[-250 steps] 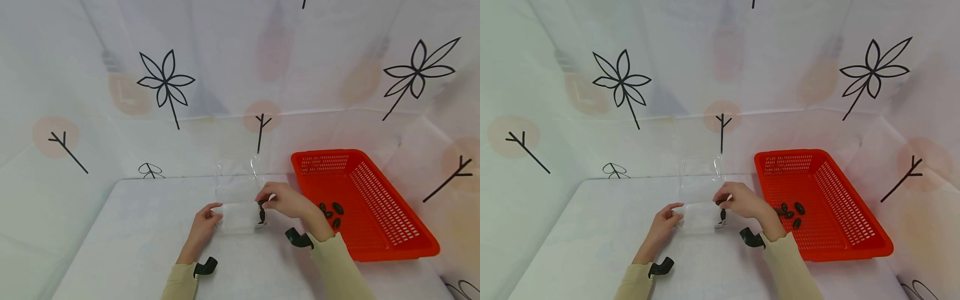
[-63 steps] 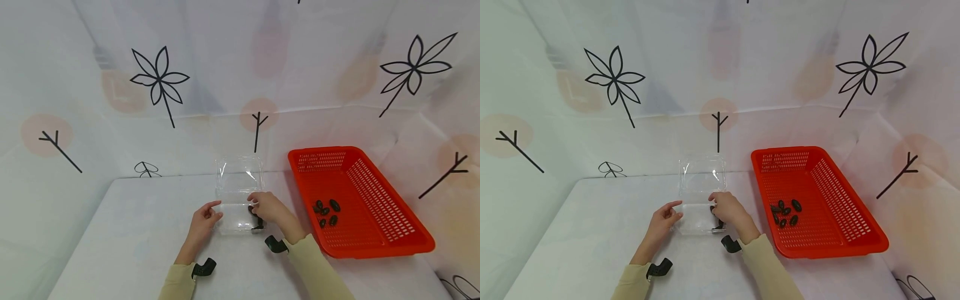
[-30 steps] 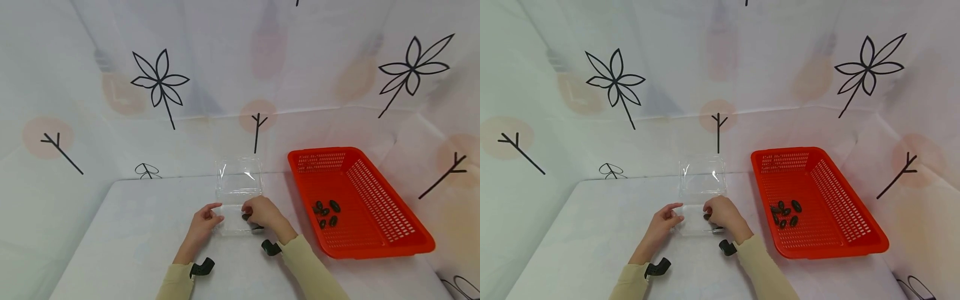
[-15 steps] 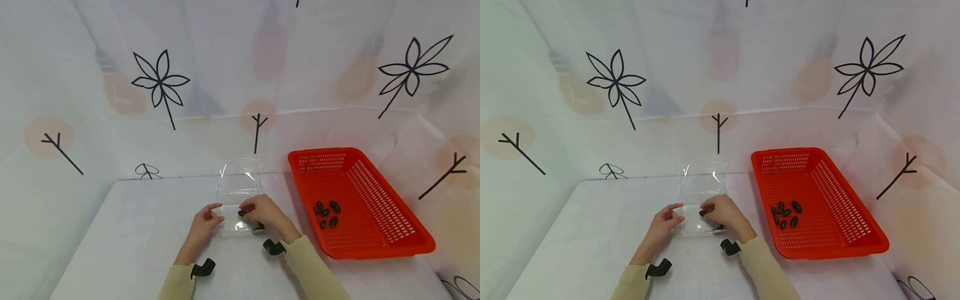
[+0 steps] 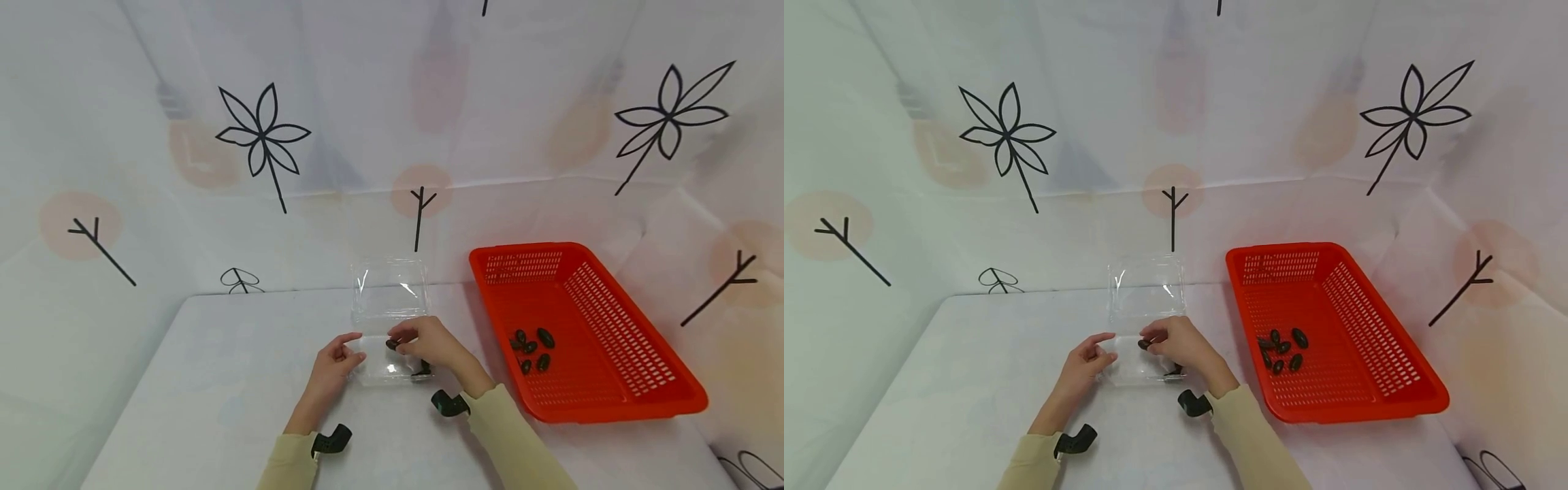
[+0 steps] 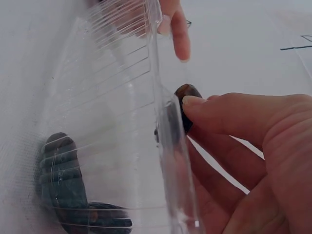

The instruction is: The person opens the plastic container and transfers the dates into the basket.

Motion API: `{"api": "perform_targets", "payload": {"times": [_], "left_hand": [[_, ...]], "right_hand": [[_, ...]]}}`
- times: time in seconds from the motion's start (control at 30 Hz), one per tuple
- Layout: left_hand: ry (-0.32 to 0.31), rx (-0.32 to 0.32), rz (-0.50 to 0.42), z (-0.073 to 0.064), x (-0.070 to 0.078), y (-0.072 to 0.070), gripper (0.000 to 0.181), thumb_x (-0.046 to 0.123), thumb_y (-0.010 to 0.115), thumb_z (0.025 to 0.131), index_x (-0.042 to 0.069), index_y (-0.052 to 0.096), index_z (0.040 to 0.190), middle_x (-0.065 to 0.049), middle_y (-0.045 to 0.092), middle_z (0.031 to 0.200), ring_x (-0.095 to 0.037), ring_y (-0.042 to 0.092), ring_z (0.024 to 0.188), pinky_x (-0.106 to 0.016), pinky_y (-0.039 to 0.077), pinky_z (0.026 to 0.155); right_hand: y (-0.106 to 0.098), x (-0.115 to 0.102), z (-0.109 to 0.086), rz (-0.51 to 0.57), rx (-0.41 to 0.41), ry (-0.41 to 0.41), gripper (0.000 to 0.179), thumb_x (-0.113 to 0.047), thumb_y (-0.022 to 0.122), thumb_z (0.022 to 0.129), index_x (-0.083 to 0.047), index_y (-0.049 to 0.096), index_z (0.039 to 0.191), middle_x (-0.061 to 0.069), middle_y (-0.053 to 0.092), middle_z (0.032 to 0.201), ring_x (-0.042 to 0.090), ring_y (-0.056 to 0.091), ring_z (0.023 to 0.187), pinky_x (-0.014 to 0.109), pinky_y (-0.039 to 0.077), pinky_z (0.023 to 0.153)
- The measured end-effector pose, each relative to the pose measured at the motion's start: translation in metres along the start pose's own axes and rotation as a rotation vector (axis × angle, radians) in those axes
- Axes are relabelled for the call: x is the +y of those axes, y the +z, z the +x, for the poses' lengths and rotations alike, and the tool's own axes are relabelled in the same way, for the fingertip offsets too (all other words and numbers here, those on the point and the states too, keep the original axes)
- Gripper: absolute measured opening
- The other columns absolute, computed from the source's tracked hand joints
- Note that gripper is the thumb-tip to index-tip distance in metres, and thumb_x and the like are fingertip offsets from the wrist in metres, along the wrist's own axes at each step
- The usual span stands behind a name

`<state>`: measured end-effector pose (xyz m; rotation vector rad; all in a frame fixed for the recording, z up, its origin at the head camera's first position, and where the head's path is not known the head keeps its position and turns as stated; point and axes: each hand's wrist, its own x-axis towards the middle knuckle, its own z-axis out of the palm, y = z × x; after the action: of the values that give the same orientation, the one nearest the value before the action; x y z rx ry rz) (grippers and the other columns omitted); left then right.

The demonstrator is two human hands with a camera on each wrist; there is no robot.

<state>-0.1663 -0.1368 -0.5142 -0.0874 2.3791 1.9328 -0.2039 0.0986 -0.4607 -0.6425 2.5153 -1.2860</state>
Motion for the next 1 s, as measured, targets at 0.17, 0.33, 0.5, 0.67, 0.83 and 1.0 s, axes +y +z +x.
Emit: {"api": "perform_targets", "payload": {"times": [0.17,0.33,0.5,0.67,0.83,1.0], "left_hand": [[0.015,0.005,0.015,0.000,0.000,0.000,0.038,0.016,0.075,0.088,0.015,0.067,0.125,0.001,0.049,0.075,-0.011,0.042,0.064,-0.023,0.036,0.058],[0.027,0.004,0.024,-0.001,0.001,0.000,0.039,0.015,0.075,0.089,0.011,0.066,0.127,0.001,0.048,0.075,-0.009,0.041,0.063,-0.023,0.035,0.057],[0.024,-0.006,0.022,-0.008,0.014,0.000,0.040,0.010,0.072,0.091,0.005,0.063,0.129,-0.001,0.048,0.076,-0.010,0.041,0.063,-0.023,0.034,0.058],[0.014,-0.021,0.026,-0.021,0.038,-0.001,0.039,0.008,0.070,0.092,0.001,0.062,0.130,-0.003,0.048,0.076,-0.010,0.041,0.065,-0.023,0.035,0.059],[0.023,-0.027,0.025,-0.025,0.043,-0.002,0.038,0.008,0.069,0.093,0.001,0.062,0.129,-0.003,0.047,0.076,-0.011,0.041,0.066,-0.023,0.035,0.059],[0.023,-0.028,0.020,-0.024,0.040,-0.003,0.039,0.008,0.069,0.092,0.000,0.062,0.129,-0.003,0.048,0.077,-0.012,0.042,0.067,-0.023,0.035,0.059]], "right_hand": [[-0.002,-0.006,-0.003,-0.007,0.025,-0.008,0.028,-0.002,0.072,0.087,-0.004,0.072,0.115,-0.001,0.072,0.100,0.019,0.066,0.095,0.035,0.054,0.081],[-0.004,-0.010,-0.006,0.003,0.051,0.005,0.027,-0.003,0.072,0.088,-0.005,0.073,0.115,-0.002,0.072,0.102,0.019,0.066,0.098,0.039,0.052,0.087],[-0.006,-0.012,-0.008,-0.006,0.071,0.008,0.025,-0.005,0.072,0.088,-0.010,0.074,0.113,-0.003,0.072,0.101,0.019,0.066,0.098,0.041,0.052,0.090],[-0.010,-0.013,-0.010,-0.022,0.100,-0.017,0.022,-0.005,0.072,0.088,-0.013,0.076,0.108,-0.004,0.072,0.099,0.017,0.066,0.095,0.039,0.053,0.087],[-0.015,-0.016,-0.014,-0.032,0.113,-0.033,0.021,-0.006,0.072,0.088,-0.014,0.076,0.107,-0.003,0.071,0.098,0.017,0.066,0.094,0.039,0.054,0.085],[-0.021,-0.021,-0.020,-0.041,0.134,-0.024,0.021,-0.006,0.072,0.089,-0.014,0.076,0.108,-0.004,0.071,0.098,0.017,0.065,0.094,0.035,0.054,0.082]]}}
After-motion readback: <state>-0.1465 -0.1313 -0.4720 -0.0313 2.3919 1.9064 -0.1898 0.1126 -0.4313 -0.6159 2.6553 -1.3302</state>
